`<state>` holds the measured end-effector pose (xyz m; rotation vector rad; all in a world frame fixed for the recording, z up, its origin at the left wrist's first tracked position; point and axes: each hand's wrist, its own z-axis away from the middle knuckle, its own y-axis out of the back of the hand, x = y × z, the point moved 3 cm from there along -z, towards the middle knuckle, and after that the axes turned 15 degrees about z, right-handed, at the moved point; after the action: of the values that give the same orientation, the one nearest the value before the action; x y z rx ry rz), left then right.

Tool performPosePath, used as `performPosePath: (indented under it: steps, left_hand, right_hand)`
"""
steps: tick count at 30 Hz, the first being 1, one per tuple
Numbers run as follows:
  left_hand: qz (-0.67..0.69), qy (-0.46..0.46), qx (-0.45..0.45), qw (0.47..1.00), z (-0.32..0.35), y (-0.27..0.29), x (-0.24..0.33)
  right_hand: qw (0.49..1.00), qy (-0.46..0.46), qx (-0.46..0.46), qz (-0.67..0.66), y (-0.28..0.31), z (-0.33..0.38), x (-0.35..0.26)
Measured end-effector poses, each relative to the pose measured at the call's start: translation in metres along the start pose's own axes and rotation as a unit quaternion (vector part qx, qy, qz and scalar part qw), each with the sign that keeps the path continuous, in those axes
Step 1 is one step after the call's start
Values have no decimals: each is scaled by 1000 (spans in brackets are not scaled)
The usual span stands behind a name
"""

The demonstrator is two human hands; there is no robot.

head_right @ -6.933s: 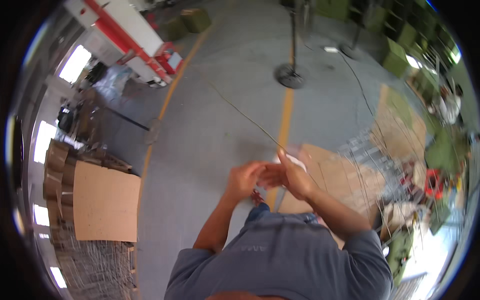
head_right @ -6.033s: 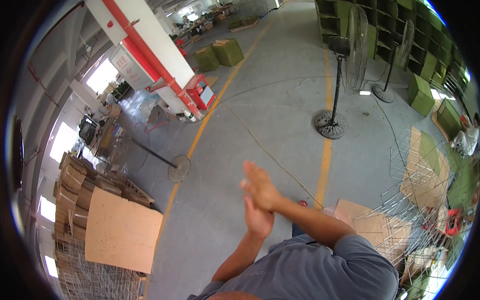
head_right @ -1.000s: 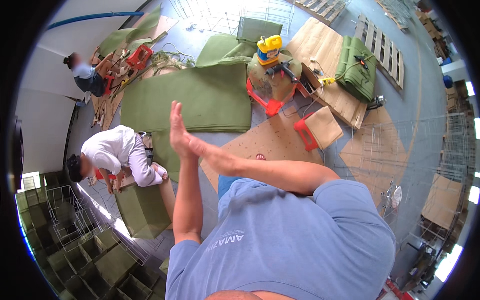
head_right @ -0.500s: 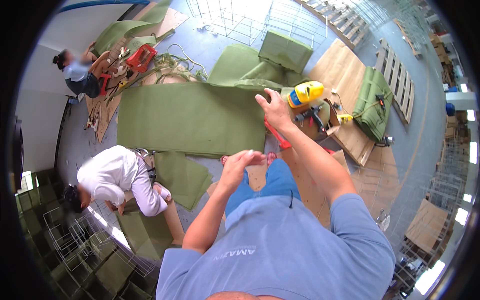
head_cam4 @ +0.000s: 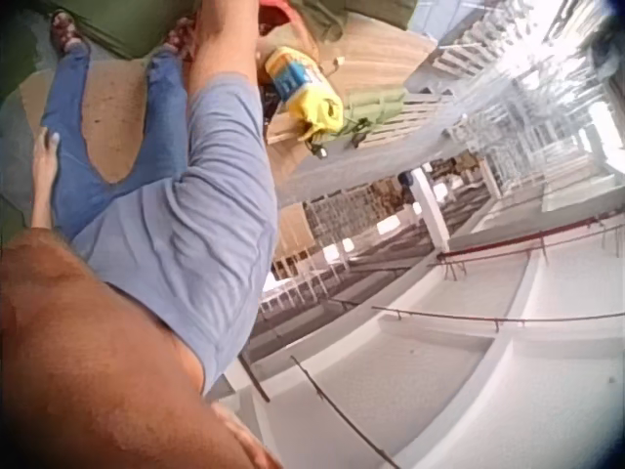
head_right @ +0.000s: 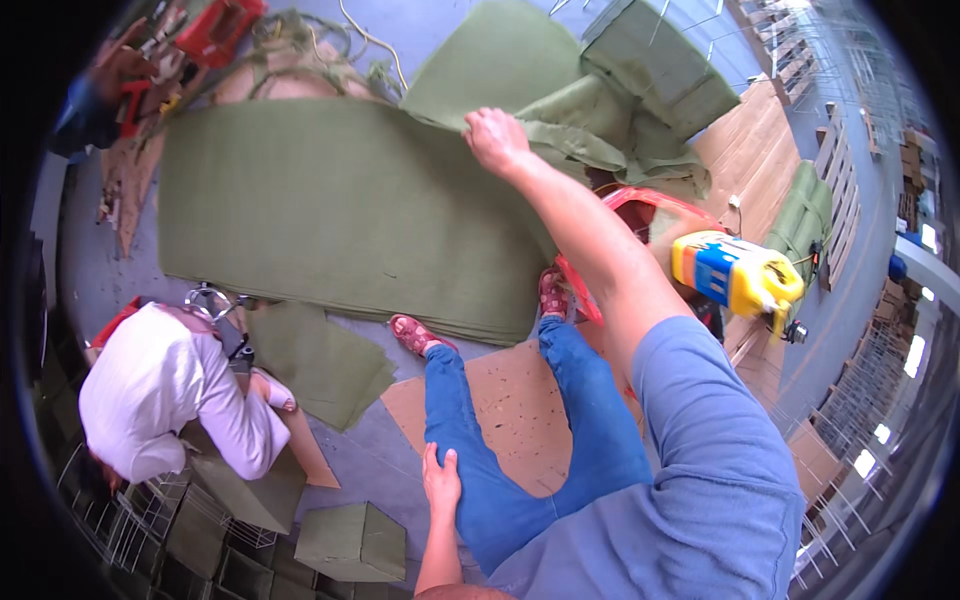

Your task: Cover metal wire frames with green fabric using a glue gun to secure it.

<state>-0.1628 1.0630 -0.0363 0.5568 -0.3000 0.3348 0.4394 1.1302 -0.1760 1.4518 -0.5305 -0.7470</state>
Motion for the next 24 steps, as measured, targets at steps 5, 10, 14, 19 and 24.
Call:
performPosePath:
  steps: [5, 10, 14, 19, 24]
  left_hand:
    - [-58, -52, 0, 997, -36, -6, 15]
    - [-40, -22, -2, 999, -62, 5, 32]
    - [-45, -29, -4, 999, -70, 12, 38]
    - [-33, -27, -18, 999, -76, 13, 43]
    - [-22, -21, -10, 999, -76, 15, 44]
  right_hand:
    - [997, -18, 21, 78, -124, -58, 31]
    - [986, 2, -44, 162, -205, -74, 30]
    - [969, -61, -161, 175, -237, -74, 21]
    - [959, -54, -192, 200, -241, -102, 38]
    - [962, 9, -201, 187, -232, -98, 37]
